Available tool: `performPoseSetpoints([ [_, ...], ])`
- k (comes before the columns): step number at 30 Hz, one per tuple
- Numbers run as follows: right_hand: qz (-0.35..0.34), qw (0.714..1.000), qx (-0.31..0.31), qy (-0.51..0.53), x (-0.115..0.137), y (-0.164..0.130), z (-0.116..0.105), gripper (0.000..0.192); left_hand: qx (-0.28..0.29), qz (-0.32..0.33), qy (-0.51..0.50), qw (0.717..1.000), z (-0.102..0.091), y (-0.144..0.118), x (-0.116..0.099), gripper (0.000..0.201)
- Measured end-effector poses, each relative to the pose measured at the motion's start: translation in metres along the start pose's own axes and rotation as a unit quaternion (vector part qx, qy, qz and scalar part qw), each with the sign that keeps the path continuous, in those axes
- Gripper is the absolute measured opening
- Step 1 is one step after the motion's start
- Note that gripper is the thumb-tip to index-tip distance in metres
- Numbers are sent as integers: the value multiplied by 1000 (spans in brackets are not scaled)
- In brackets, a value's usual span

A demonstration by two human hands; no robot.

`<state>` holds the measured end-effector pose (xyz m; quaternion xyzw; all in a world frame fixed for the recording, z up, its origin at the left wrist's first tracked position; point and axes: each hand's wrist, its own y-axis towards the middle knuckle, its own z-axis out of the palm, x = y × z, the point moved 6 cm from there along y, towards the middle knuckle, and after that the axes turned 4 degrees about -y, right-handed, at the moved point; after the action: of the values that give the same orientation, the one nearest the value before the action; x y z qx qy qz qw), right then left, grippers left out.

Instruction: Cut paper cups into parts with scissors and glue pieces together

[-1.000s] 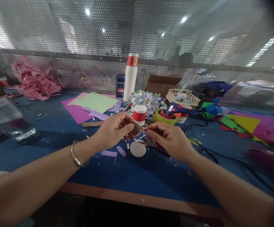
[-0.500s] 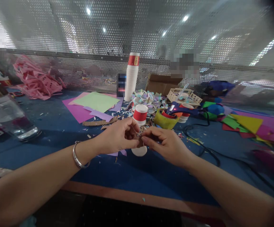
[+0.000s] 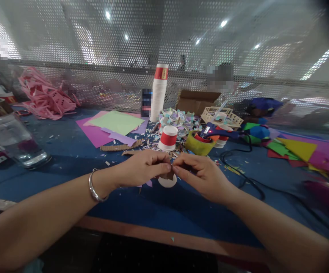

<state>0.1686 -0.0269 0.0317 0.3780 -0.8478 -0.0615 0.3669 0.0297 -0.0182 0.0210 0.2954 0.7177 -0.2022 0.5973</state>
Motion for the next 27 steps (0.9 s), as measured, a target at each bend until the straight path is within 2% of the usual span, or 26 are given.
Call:
performPoseSetpoints([
  [5,-82,989,-106,-61,15,-4,-9,14,-26,-44,-188,981,10,4,10,26],
  [7,-99,984,-129,-74,16,-5,-10,13,-38,-71,-223,971,10,4,15,28],
  [9,-85,986,-127,-70,12,-5,-9,12,-41,-75,-199,976,7,3,16,29],
  [14,-15,998,-52,-20,-3,-1,-3,15,-25,-22,-22,999,0,-2,8,27],
  [17,-5,999,-41,-11,-4,0,-3,17,-23,-14,9,1000,-4,-4,4,24],
  [22,-47,996,-49,-65,2,-4,-1,13,28,-49,-15,998,-2,-6,2,18],
  [27,-118,980,-116,-114,12,-9,-4,8,5,-60,-132,989,5,-3,6,20],
])
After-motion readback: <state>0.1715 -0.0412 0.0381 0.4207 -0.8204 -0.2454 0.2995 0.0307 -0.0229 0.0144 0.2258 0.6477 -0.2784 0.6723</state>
